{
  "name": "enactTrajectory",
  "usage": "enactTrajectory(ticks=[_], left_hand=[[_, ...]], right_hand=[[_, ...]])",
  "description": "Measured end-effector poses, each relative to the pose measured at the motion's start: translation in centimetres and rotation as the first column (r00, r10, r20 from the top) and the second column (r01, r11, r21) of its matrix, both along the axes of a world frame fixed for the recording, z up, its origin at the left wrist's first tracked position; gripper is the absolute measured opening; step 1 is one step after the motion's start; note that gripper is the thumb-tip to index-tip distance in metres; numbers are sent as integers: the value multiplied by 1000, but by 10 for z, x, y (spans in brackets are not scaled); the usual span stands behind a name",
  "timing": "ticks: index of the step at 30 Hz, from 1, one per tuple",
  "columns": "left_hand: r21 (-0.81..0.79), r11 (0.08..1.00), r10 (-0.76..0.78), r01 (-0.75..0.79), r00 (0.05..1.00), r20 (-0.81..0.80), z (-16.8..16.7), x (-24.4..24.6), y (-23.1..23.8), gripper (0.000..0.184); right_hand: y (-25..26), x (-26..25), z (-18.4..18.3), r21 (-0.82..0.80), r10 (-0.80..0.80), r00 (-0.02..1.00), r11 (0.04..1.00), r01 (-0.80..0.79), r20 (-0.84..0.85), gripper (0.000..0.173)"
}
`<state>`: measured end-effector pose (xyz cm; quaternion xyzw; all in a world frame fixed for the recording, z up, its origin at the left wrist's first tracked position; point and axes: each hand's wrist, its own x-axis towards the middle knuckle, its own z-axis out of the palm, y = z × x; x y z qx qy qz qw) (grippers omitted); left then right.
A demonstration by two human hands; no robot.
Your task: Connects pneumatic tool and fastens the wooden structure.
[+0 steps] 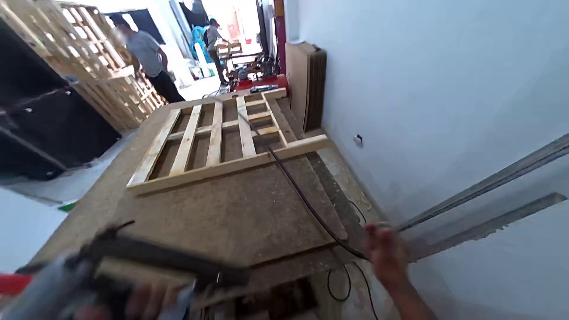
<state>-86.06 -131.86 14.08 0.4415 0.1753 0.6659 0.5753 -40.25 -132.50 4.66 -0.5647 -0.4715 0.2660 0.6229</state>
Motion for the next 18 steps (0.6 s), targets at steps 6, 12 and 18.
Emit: enactTrajectory(ticks=[6,12,18], left_hand=[[108,965,216,-237,960,181,81,181,76,49],[30,982,177,-187,964,200,74,280,121,53],[-82,979,200,-186,954,222,41,367,186,51]], right_hand=[[23,-33,56,-260,514,551,841,-474,658,52],[71,28,99,-94,423,572,852,-515,703,45],[141,91,99,-237,515,503,823,-516,694,51]])
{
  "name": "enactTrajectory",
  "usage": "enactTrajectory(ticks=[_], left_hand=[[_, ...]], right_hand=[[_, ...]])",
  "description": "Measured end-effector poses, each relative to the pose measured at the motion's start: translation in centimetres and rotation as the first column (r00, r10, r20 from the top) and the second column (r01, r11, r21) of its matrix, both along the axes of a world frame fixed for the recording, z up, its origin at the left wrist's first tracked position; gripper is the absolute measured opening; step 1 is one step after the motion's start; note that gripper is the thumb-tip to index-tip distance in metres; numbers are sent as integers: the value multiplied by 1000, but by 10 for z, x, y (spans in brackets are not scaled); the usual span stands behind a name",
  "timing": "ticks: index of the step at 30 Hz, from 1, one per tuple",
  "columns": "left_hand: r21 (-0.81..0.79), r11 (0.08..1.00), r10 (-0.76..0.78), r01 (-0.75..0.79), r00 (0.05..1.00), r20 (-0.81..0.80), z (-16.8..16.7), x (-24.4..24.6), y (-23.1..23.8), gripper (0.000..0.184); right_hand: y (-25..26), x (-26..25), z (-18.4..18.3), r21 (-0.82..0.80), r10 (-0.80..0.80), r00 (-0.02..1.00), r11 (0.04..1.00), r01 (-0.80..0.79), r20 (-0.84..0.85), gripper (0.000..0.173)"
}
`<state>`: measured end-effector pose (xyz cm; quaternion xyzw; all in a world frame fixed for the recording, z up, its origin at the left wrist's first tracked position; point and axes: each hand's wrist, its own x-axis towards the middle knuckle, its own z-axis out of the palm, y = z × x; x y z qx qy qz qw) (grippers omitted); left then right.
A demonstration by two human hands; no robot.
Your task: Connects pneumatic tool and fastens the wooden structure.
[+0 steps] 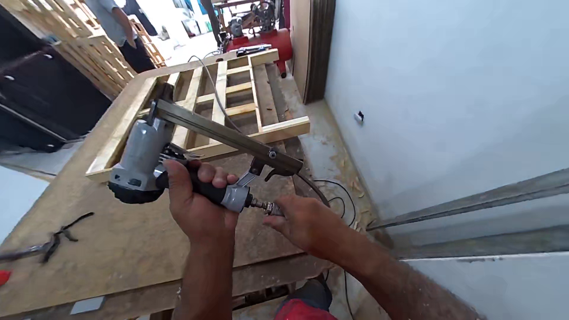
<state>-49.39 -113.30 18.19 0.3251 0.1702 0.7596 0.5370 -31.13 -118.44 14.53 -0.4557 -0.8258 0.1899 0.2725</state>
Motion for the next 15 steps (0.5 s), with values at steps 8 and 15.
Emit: enactTrajectory(ticks=[8,15], left_hand=[[-252,930,214,-269,950,-227,-23,82,65,24],[-164,976,110,-146,972,-210,-62,87,110,30]], right_hand=[[71,50,-24,74,-70,997,995,68,29,47],[159,81,-50,-572,216,901,710,-410,-377,49]])
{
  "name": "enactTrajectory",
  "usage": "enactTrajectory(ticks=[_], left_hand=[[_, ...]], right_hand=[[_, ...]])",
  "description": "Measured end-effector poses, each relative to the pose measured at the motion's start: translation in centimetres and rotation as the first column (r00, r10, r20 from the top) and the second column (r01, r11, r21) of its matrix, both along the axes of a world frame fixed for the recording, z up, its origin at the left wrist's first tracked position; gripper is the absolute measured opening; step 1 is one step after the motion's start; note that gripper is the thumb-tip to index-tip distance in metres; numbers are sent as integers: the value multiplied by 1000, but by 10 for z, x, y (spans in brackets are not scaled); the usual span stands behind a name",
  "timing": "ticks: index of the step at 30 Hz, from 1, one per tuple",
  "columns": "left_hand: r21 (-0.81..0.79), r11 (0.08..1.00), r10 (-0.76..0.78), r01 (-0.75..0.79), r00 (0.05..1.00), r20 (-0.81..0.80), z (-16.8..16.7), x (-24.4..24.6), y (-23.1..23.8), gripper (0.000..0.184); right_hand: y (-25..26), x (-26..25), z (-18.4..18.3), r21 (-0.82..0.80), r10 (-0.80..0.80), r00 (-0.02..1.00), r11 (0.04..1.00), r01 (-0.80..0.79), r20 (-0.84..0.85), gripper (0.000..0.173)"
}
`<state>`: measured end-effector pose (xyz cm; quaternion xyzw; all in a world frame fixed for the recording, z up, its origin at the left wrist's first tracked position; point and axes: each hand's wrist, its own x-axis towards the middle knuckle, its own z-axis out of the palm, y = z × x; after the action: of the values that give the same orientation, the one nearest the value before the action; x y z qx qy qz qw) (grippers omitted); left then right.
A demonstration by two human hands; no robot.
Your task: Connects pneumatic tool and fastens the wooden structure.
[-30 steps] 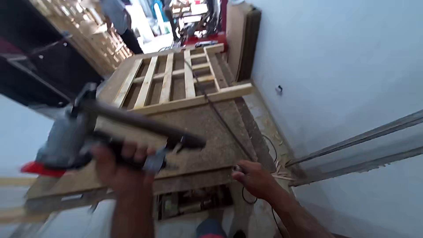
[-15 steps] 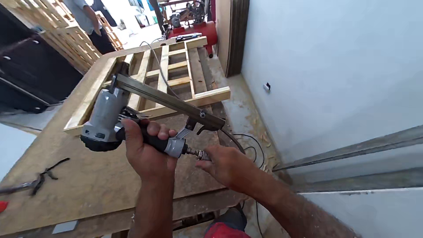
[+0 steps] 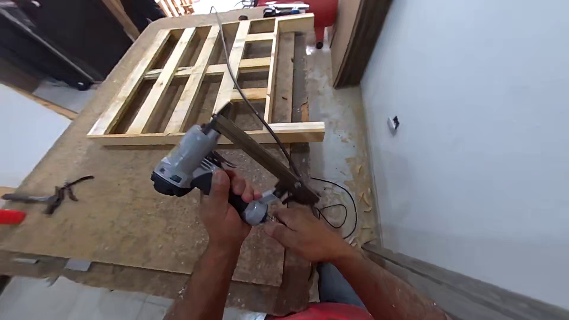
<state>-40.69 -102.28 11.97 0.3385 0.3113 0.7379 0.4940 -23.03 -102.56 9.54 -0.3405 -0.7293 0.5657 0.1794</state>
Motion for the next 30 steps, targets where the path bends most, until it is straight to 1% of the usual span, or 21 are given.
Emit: enactTrajectory(ticks=[1,2,4,7,8,10,12,14,15,17,19,20,21,22,24,25,26,27,28,29,30], left_hand=[[18,999,-38,38,999,7,-5,2,7,33],[14,999,-39,39,999,20,-8,6,12,38],[5,998,58,-59,996,71,-14,23,19,41],[68,976,197,-205,975,102,-23,50,22,34],[100,968,223,-230,971,82,-23,55,22,32],[155,954,258,-256,966,1,-20,63,18,27],[180,951,260,-251,965,-29,-19,71,10,24],[168,959,219,-226,974,60,-27,83,3,20],[149,967,189,-207,974,124,-32,90,-1,18],[174,969,127,-174,959,254,-44,97,-5,19],[256,954,75,-157,950,303,-50,91,-3,18],[288,946,55,-149,950,308,-51,86,-2,16],[310,939,49,-149,950,310,-53,81,-1,14],[328,932,51,-155,951,304,-55,75,-1,13],[352,920,63,-174,950,305,-62,62,-5,15],[367,915,51,-168,950,308,-65,57,-6,17],[382,912,22,-150,948,318,-67,52,-7,21],[389,910,6,-142,944,331,-68,45,-8,24],[395,907,6,-144,944,329,-69,38,-10,25],[405,902,10,-147,947,321,-68,31,-12,23],[415,898,16,-149,952,307,-67,24,-14,21]], right_hand=[[11,5,-12,-75,36,996,996,-42,-77,48],[21,11,-18,-128,55,994,989,-68,-100,50],[42,27,-18,-245,45,998,968,-55,-46,68],[62,27,-8,-291,-194,979,934,206,70,72],[68,25,0,-292,-235,965,921,259,116,72],[76,23,15,-210,-286,945,926,315,157,68],[83,23,25,-56,-341,933,935,349,119,60],[90,24,27,123,-362,929,928,351,76,48],[93,23,25,205,-358,932,917,342,50,45],[94,19,17,343,-367,930,872,349,-14,40],[89,11,11,429,-391,913,810,400,-113,36],[87,8,9,428,-392,909,804,414,-143,35],[86,7,7,422,-376,915,812,402,-149,36],[86,8,5,442,-334,932,822,360,-138,42],[87,19,1,554,-157,986,816,162,-56,74],[88,30,-3,655,-66,997,753,70,-31,80],[90,45,-8,752,-6,998,658,46,-56,73],[93,65,-11,788,53,992,613,59,-116,54],[99,88,-16,760,106,974,644,88,-202,34],[111,109,-22,666,89,946,731,150,-311,28],[126,126,-23,488,-12,908,840,236,-419,34]])
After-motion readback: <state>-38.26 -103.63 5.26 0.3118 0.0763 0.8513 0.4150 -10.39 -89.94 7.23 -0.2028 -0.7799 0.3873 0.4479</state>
